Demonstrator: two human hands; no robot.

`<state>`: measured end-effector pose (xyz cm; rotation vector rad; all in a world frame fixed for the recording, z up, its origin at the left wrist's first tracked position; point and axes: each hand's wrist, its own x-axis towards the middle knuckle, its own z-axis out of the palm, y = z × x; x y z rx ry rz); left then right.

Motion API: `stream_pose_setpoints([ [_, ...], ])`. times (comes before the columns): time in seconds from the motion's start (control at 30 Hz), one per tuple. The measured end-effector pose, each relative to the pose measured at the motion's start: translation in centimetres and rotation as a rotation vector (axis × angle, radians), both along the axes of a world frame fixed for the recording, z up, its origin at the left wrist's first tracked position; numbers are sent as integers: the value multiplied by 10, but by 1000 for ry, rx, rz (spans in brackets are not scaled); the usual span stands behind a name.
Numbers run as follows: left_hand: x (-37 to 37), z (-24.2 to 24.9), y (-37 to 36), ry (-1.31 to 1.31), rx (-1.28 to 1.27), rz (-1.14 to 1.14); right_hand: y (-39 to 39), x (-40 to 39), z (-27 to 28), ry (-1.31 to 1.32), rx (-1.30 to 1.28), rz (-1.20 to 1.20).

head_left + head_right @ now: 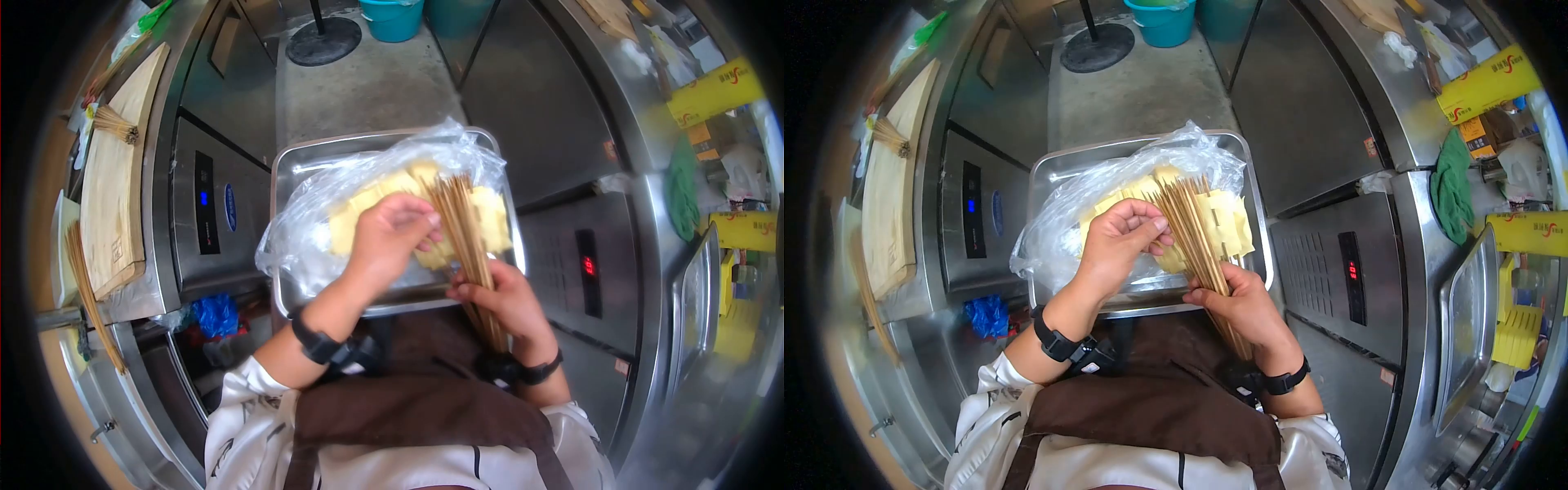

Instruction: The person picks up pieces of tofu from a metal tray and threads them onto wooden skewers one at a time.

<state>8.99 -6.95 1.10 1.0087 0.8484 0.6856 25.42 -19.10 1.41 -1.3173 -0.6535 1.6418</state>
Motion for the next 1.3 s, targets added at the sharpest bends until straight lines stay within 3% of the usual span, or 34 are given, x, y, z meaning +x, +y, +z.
stream_pose_setpoints([
  [0.83, -30, -9, 6, -89, -56, -52, 4, -3, -7, -18, 14, -21],
  [0.93, -58, -13, 18, 232, 402, 14, 5, -5, -3, 18, -16, -98],
  [1.03, -91, -5, 34, 742, 1170, -132, 4, -3, -5, 35, -22, -124],
  [1.3, -80, -6, 36, 591, 1235, -354, 7, -5, -3, 34, -15, -109],
])
